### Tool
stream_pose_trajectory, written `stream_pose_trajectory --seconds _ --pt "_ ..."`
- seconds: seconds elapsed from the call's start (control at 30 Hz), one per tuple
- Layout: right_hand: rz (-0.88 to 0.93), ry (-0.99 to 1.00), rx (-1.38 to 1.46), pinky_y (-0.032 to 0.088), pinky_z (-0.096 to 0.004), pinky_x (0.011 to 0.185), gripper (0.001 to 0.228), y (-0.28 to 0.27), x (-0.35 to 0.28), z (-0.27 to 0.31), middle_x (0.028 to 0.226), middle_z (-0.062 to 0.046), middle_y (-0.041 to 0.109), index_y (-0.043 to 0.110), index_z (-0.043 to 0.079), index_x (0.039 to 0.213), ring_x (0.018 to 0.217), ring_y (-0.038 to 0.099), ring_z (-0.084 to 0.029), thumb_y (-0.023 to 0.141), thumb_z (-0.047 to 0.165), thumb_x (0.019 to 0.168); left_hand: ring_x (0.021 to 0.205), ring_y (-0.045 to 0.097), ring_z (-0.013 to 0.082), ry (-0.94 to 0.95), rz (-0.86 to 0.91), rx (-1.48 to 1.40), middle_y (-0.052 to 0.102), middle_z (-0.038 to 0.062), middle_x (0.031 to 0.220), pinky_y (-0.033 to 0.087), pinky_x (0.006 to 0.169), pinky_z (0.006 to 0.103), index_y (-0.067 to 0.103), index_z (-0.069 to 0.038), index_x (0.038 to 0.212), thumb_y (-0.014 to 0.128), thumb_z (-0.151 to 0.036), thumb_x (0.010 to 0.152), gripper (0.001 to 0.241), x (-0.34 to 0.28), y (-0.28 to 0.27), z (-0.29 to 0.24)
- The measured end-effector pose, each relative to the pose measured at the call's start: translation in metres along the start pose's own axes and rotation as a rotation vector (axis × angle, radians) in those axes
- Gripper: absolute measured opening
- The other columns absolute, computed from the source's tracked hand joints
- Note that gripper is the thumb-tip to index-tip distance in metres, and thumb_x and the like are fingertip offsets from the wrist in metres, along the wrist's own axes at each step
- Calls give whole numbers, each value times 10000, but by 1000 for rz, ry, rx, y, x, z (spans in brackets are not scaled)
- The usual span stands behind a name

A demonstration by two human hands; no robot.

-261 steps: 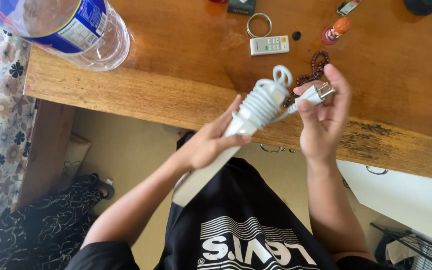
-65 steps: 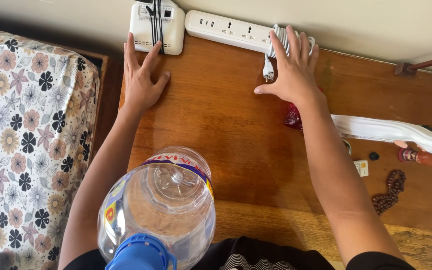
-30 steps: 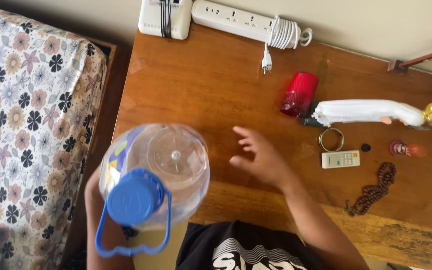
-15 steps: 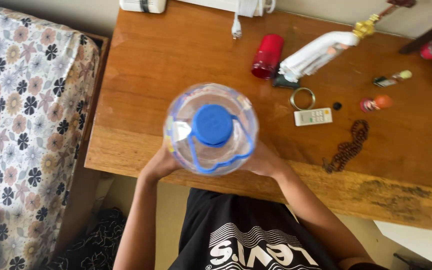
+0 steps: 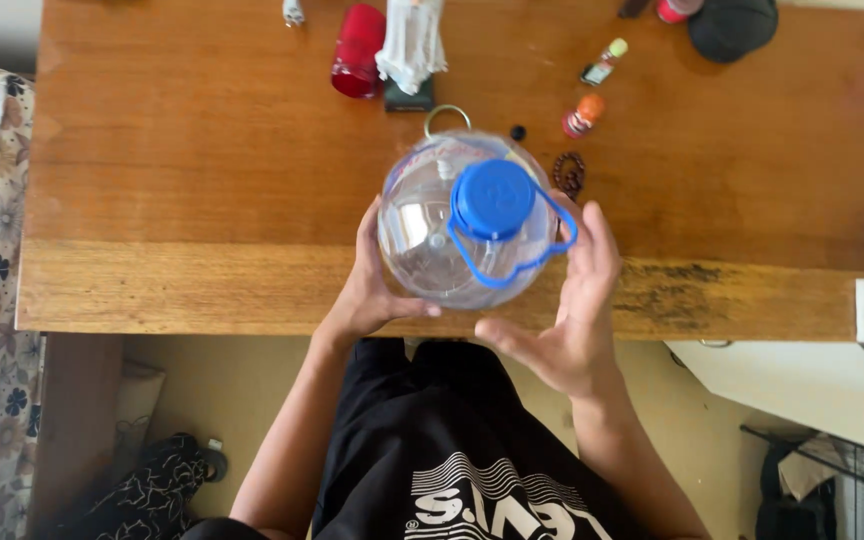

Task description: Organizing various household items on a desk and wrapping an extension cord cable.

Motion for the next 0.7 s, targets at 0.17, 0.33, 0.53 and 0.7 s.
stream_pose_trajectory --seconds 0.17,0.33,0.53,0.7 --pt "-140 -1 -274 381 -402 1162 835 -30 -15 17 1434 -124 493 364 136 1532 1339 499 -261 900 307 916 1665 228 330 249 -106 -204 1 185 1785 314 1387 509 -62 -105 1672 1040 -378 638 1535 -1 47 -61" --pt "-280 -51 -541 450 -460 1051 404 -26 1 44 1239 -154 423 616 63 1052 1188 485 -326 899 282 866 1587 229 361 456 -252 127 72 180 1744 338 1302 503 84 -214 1665 1056 -374 597 1453 7 57 -80" --pt "-471 -113 -641 456 -426 1038 385 -18 -16 78 1200 -99 477 523 51 888 1149 500 -306 908 43 875 1588 258 369 473 -134 -145 92 202 1696 403 1274 499 172 -281 1662 1024 -332 653 1322 -6 86 -78" --pt "-601 -8 -646 468 -399 1007 392 -29 -51 110 1145 -109 535 508 39 882 1154 536 -285 893 -24 847 1598 210 382 521 -14 -83 106 203 1706 342 1307 494 133 -270 1649 1023 -335 674 1322 -26 107 -117"
Point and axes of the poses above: each hand's wrist, its own x-axis towards the middle knuckle, its own y-axis out of the palm, z = x × y, the point moved 6 cm from there along x, towards the middle knuckle
